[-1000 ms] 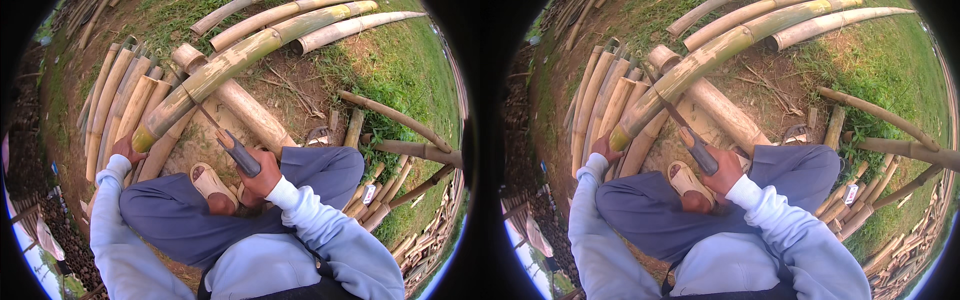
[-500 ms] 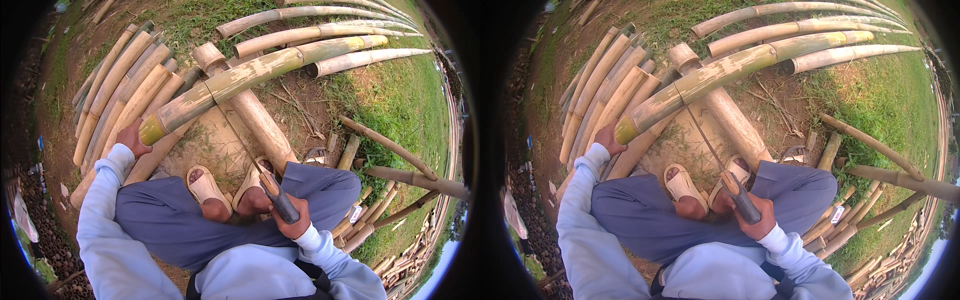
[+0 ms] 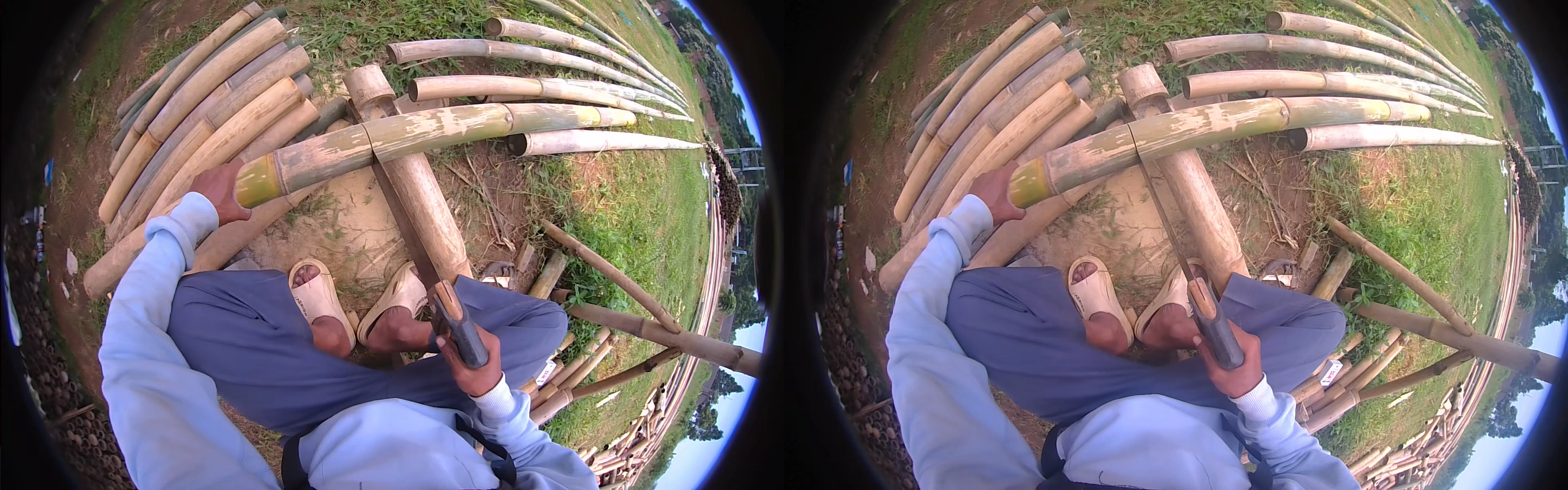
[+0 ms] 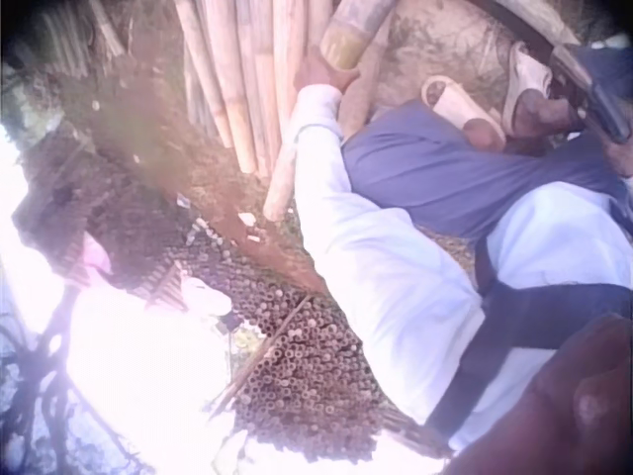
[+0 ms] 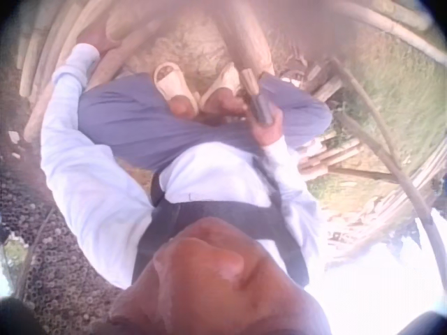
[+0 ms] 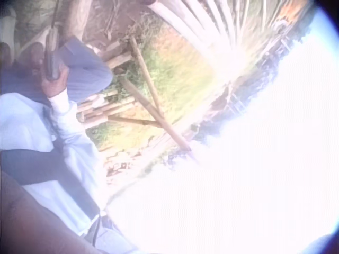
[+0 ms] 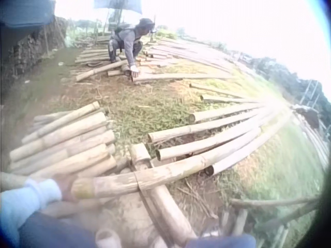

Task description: The person sits on the ground and uses a hand saw to cut long bamboo poles into shorter sections. They repeatedly position a pole, saw through it, and move the cut piece aside to continue with the next one.

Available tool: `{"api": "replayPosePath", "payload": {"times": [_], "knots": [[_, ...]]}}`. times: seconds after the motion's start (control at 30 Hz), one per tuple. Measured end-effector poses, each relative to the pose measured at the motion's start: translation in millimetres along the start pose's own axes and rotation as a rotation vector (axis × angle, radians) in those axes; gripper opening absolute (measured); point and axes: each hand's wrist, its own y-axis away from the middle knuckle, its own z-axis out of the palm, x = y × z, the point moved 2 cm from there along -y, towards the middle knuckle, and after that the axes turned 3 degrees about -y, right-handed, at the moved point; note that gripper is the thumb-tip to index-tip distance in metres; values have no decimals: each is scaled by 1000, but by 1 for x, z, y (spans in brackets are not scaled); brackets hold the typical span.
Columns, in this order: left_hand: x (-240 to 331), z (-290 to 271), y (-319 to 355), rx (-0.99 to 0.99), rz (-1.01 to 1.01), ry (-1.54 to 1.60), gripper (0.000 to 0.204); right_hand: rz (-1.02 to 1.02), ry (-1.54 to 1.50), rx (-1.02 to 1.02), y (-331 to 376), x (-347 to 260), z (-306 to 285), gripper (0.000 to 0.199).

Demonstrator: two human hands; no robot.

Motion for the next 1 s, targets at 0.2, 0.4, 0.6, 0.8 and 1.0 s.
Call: {"api": "replayPosePath", "payload": {"times": [0.2, 0.4, 0.6, 0.8, 1.0], "knots": [[6, -1, -7, -2, 18, 3, 74, -91, 14, 91, -98, 22, 24, 25], [9, -8, -10, -12, 20, 14, 74, -139, 21, 110, -164, 7, 57, 22], [1, -2, 0, 8, 14, 14, 76, -51, -14, 36, 0, 3, 6, 26], [3, -3, -15, -1, 42, 19, 74, -194, -24, 166, -130, 14, 40, 17], [-7, 1, -12, -35, 7, 10, 77, -76, 63, 71, -176, 1, 58, 24]]}}
